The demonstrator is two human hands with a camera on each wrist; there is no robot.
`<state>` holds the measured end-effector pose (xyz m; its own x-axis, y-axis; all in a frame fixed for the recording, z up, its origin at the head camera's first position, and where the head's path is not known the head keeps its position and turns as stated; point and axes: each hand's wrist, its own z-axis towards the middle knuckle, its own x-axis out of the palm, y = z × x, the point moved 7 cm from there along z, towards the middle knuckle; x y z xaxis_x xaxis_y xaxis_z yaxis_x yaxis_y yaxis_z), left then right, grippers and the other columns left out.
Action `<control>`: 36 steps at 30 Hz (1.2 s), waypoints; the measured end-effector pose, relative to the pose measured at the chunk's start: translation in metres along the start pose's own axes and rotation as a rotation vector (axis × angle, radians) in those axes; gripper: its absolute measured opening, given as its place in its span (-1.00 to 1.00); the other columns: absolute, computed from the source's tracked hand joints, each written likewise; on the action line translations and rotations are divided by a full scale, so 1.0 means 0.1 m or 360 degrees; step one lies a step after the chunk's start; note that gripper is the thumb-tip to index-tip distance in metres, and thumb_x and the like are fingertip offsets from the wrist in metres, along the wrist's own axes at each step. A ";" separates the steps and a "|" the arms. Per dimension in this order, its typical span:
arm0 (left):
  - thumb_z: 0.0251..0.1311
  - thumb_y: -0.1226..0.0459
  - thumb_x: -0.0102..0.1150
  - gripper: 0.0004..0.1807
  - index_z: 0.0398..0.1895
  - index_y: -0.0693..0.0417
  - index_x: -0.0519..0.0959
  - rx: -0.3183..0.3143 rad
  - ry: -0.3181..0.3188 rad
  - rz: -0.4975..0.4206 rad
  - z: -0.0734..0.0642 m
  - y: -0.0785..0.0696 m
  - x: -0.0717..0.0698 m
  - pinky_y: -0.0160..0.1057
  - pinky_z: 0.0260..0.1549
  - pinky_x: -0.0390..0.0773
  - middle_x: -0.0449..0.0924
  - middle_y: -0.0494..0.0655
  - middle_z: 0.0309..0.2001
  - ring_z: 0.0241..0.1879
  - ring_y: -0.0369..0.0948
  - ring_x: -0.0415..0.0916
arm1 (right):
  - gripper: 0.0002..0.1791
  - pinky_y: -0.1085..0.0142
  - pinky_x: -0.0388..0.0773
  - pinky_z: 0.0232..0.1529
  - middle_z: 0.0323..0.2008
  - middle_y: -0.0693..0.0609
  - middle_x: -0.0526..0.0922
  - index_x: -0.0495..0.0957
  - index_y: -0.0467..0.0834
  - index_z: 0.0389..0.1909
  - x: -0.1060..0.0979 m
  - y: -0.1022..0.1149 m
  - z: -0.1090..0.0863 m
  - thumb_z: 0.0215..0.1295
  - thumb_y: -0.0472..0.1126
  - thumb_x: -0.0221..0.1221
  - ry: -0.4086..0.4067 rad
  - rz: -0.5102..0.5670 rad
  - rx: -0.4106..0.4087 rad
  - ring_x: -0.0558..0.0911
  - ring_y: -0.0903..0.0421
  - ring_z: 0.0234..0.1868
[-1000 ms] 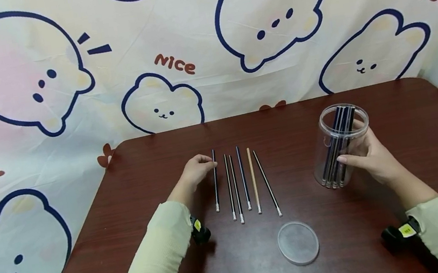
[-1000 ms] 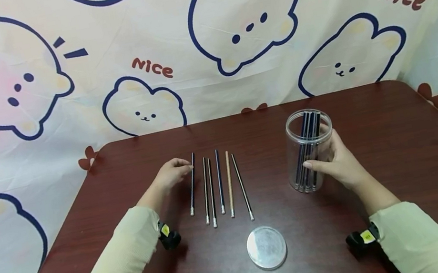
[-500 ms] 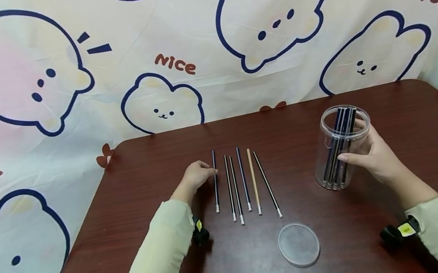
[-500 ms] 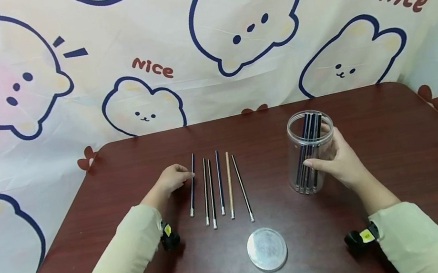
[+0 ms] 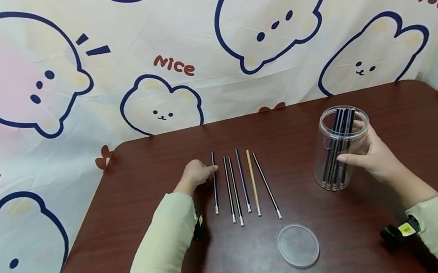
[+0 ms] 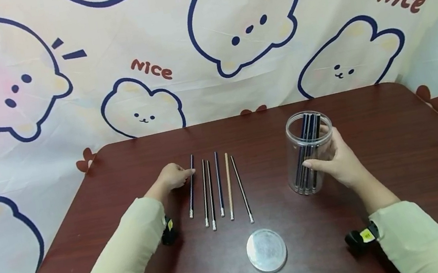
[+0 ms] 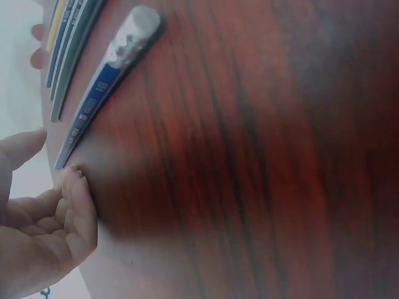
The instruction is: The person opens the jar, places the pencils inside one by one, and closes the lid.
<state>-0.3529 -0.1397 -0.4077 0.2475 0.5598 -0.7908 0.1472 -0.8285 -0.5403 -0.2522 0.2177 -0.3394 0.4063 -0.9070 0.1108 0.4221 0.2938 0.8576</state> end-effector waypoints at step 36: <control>0.16 0.33 -0.07 -0.89 -0.39 0.23 0.38 0.0003 0.0101 -0.0591 0.07 -0.06 -0.13 -0.23 -0.35 0.49 0.35 0.01 -0.33 -0.43 -0.19 0.33 | -0.23 0.39 0.42 -0.16 -0.02 -0.03 0.38 -0.06 -0.14 0.17 -0.02 -0.02 -0.01 -0.03 -0.68 -0.02 -0.0030 -0.0070 0.0076 0.48 0.12 -0.06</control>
<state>-0.3632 -0.1420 -0.3966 0.2367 0.8196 -0.5217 0.2364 -0.5694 -0.7873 -0.2535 0.2195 -0.3419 0.3725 -0.9244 0.0816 0.4001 0.2393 0.8847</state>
